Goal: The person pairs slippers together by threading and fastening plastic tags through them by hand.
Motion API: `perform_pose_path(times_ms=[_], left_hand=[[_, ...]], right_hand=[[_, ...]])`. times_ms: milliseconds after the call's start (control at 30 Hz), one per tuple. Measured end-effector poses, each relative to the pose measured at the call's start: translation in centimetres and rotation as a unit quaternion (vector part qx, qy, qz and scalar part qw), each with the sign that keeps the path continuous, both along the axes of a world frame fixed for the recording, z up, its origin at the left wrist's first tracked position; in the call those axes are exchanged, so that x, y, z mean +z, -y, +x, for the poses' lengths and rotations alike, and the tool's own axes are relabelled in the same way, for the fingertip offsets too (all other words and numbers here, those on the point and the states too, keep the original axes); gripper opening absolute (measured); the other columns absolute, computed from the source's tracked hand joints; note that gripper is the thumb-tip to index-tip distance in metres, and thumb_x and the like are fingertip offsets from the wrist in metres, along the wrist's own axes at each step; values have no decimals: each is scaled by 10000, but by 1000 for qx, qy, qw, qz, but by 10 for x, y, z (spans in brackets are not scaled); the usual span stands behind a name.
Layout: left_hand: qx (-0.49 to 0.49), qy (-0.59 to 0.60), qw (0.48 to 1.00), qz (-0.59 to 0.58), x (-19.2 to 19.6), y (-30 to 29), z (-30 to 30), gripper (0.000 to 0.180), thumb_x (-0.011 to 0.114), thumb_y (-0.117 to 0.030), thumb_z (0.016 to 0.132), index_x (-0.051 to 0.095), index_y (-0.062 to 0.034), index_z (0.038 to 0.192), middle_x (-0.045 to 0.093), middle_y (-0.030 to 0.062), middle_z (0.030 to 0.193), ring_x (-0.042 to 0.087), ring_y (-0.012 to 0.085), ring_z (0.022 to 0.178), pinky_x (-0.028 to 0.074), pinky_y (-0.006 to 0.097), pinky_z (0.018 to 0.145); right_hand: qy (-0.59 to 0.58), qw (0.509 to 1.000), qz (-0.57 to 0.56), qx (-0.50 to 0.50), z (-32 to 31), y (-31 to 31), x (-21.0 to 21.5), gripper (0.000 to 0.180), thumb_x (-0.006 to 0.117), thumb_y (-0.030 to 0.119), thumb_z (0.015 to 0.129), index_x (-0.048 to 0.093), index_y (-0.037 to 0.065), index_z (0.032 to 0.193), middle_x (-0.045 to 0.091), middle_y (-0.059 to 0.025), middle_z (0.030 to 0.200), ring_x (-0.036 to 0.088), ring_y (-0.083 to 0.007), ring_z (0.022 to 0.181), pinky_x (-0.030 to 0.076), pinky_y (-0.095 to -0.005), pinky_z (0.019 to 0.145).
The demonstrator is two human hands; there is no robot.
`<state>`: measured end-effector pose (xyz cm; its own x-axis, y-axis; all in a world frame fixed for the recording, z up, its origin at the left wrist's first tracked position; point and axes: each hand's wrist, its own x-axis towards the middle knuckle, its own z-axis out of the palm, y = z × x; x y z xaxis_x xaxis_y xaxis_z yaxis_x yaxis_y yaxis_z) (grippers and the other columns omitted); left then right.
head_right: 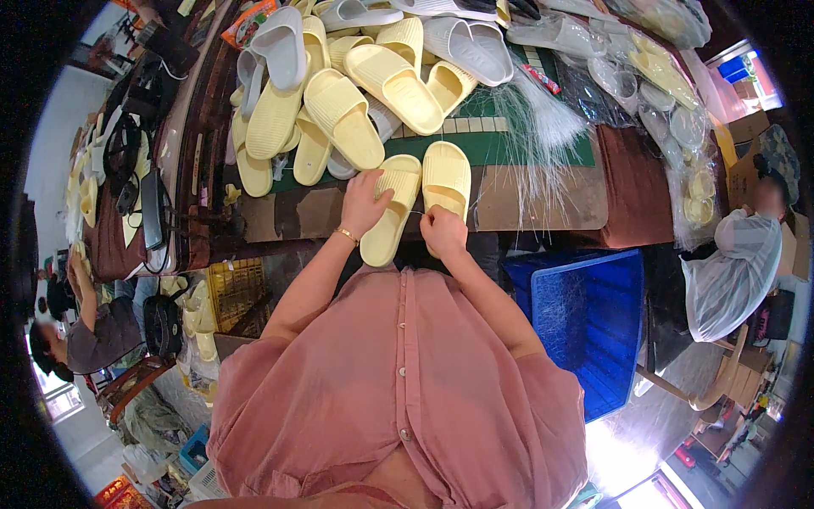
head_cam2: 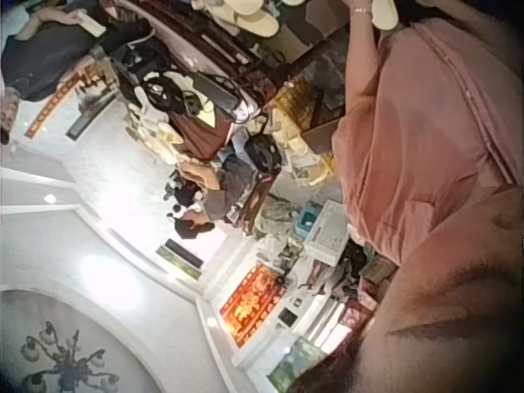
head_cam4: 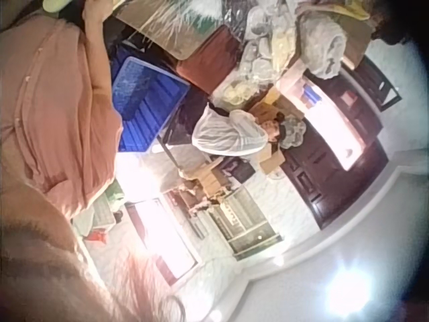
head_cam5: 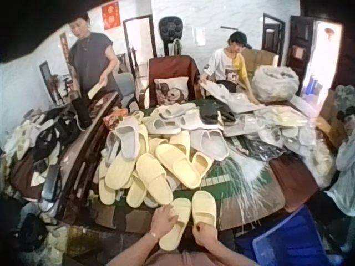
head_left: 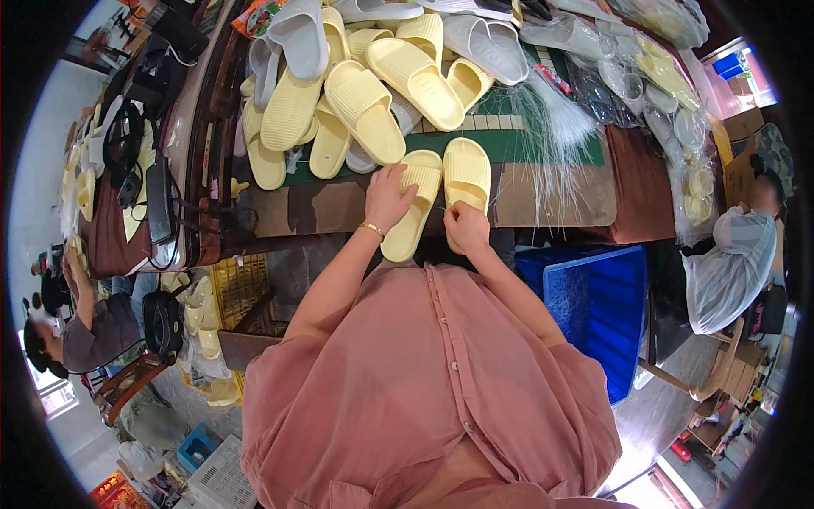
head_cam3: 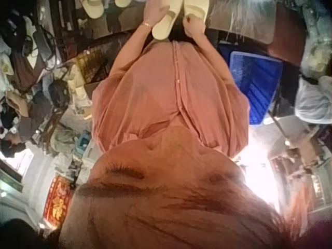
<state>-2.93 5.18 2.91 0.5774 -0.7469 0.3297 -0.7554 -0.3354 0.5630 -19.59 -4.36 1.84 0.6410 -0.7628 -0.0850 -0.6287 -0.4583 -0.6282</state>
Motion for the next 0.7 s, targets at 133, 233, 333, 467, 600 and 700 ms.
perform_pose_path(times_ms=[133, 233, 333, 467, 600, 700], left_hand=[[-9, -33, 998, 46, -8, -7, -6, 347, 625, -292, 789, 596, -46, 1032, 555, 152, 1017, 527, 338, 953, 462, 421, 812], [-1, -64, 992, 107, 3, -10, -18, 341, 608, -316, 806, 602, -43, 1012, 561, 151, 991, 546, 339, 918, 469, 419, 787], [27, -105, 988, 108, 2, -14, -24, 304, 596, -293, 831, 611, -26, 975, 577, 145, 919, 589, 310, 782, 483, 397, 701], [58, -188, 977, 86, -10, -11, -10, 281, 586, -276, 836, 617, -14, 933, 599, 146, 842, 600, 309, 758, 487, 392, 691], [123, -179, 972, 88, -17, -1, 2, 271, 581, -275, 835, 636, -19, 906, 627, 150, 836, 615, 301, 781, 492, 382, 701], [130, -152, 972, 123, -19, 15, 9, 290, 593, -300, 824, 655, -36, 926, 635, 150, 863, 623, 306, 797, 498, 387, 708]], right_hand=[[-9, 1000, -9, 5, -7, -1, -3, 191, 596, 271, 762, 629, 91, 711, 635, -140, 687, 628, -335, 650, 506, -441, 582], [-21, 999, -25, 7, -13, -6, -4, 185, 602, 266, 748, 626, 92, 689, 632, -132, 668, 626, -333, 630, 503, -442, 565], [-38, 998, -6, 41, -19, -15, -2, 190, 594, 259, 757, 622, 80, 702, 634, -134, 683, 627, -323, 642, 501, -430, 572], [-10, 998, -9, 58, -17, -19, -3, 194, 585, 256, 767, 617, 71, 718, 634, -135, 697, 625, -324, 656, 499, -431, 589], [-19, 998, -4, 62, -9, -16, -2, 199, 575, 257, 782, 614, 65, 746, 635, -139, 720, 623, -326, 683, 495, -433, 617], [-31, 997, -8, 65, -7, -14, -1, 202, 571, 260, 789, 614, 65, 760, 635, -139, 732, 623, -326, 697, 494, -432, 628]])
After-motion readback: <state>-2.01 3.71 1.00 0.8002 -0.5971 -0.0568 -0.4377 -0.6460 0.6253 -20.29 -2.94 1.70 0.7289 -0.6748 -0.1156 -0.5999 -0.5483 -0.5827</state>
